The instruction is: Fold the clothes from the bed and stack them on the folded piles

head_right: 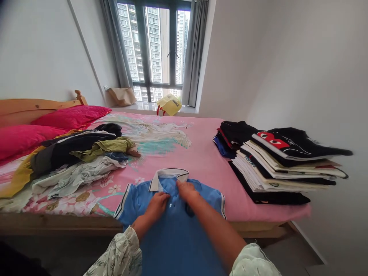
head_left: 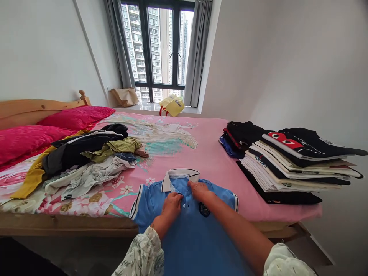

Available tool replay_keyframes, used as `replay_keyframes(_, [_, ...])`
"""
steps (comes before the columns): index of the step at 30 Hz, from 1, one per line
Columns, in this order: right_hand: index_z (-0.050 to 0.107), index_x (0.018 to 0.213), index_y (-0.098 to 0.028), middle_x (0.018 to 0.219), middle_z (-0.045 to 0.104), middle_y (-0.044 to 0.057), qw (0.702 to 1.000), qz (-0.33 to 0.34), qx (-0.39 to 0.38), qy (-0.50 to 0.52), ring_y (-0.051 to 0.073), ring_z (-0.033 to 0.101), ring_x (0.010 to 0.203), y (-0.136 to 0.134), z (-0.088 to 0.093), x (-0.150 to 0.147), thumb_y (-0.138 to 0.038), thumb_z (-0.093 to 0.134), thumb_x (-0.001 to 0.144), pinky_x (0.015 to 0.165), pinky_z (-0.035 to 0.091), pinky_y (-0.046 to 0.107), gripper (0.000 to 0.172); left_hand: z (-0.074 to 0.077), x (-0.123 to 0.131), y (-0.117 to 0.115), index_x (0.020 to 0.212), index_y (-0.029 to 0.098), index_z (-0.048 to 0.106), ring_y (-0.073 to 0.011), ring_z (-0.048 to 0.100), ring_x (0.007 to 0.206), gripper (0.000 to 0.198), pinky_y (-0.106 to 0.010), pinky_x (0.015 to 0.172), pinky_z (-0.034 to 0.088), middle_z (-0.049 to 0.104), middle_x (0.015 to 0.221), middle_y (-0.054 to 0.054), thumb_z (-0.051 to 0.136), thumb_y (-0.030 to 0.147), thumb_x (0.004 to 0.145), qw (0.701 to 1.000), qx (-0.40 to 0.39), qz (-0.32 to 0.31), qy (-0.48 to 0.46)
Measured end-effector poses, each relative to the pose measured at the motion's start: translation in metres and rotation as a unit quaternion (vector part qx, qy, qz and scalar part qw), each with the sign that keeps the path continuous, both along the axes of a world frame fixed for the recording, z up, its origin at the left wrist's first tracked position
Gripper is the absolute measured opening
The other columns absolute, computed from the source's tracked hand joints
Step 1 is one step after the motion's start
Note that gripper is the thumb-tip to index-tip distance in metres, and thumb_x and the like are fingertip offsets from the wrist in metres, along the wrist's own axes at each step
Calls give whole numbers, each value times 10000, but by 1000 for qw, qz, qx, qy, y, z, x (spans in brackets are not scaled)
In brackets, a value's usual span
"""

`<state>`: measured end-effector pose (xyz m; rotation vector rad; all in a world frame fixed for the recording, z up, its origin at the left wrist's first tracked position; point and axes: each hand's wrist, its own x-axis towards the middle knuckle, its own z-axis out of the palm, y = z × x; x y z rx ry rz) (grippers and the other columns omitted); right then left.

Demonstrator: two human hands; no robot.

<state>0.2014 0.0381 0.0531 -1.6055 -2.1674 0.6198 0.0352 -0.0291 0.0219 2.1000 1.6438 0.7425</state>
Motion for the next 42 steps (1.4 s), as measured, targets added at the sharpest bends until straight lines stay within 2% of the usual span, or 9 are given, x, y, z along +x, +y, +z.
replay_keyframes(5, [523,1122,-185,870,677,62,1000,-2,20,1,178,628,790,-2,-7,9,-198,357,917,715,387,260,265,-11,3,6,1061,243,673,-253,524,1076,299,-404,900,383,635,1107,-76,493,198,827,1000,8,-16,0])
replay_keyframes(8, [409,1233,-157,997,650,74,996,-8,50,68,155,613,891,-16,-16,5,-174,322,912,781,407,245,333,-16,1,3,1058,235,659,-250,522,1098,285,-417,919,375,624,1162,-78,515,205,814,999,26,-18,-30])
replay_keyframes(12, [513,996,-176,936,624,67,989,-61,96,96,177,578,905,-52,-33,-10,-208,400,873,817,411,273,171,-23,-6,3,850,220,680,-245,538,1104,155,-414,935,387,642,1140,-72,568,173,754,997,26,-36,-68])
replay_keyframes(14, [523,867,-191,856,618,55,992,-76,82,57,185,576,840,-72,-39,-17,-265,446,862,772,409,280,107,-25,-10,4,801,219,680,-240,538,1117,138,-407,959,385,641,1148,-69,590,152,720,996,22,-49,-71])
replay_keyframes(17, [530,858,-185,827,625,66,994,-97,43,2,209,588,825,-87,-41,-25,-319,522,817,749,406,293,140,-26,-14,4,831,214,677,-233,534,1133,198,-394,981,389,632,1169,-74,601,114,678,995,18,-63,-75])
replay_keyframes(23, [585,867,-169,845,670,111,991,-107,-65,-53,263,632,813,-65,-31,-26,-405,548,775,710,420,332,257,-25,-15,4,939,196,638,-223,524,1141,276,-395,1001,393,616,1168,-91,586,107,684,993,28,-75,-86])
replay_keyframes(26, [612,775,-173,805,674,107,991,-96,-92,-35,255,628,791,-55,-31,-22,-364,537,766,685,405,319,206,-26,-15,4,902,200,656,-231,518,1144,233,-411,1005,389,613,1162,-90,600,127,689,994,27,-69,-79])
replay_keyframes(34, [577,654,-188,644,607,-1,985,-84,-130,78,131,517,609,-56,-44,-4,-303,489,768,565,309,235,185,-19,-9,1,840,228,695,-250,497,1130,137,-417,977,371,598,1135,-79,642,215,714,997,6,-66,-36])
replay_keyframes(42, [489,644,-170,597,456,-43,958,-6,-170,230,88,395,573,-57,-44,13,-321,496,766,543,323,197,193,-9,9,2,748,218,664,-197,553,825,114,-341,794,372,618,798,-27,577,157,705,998,-48,-28,-11])
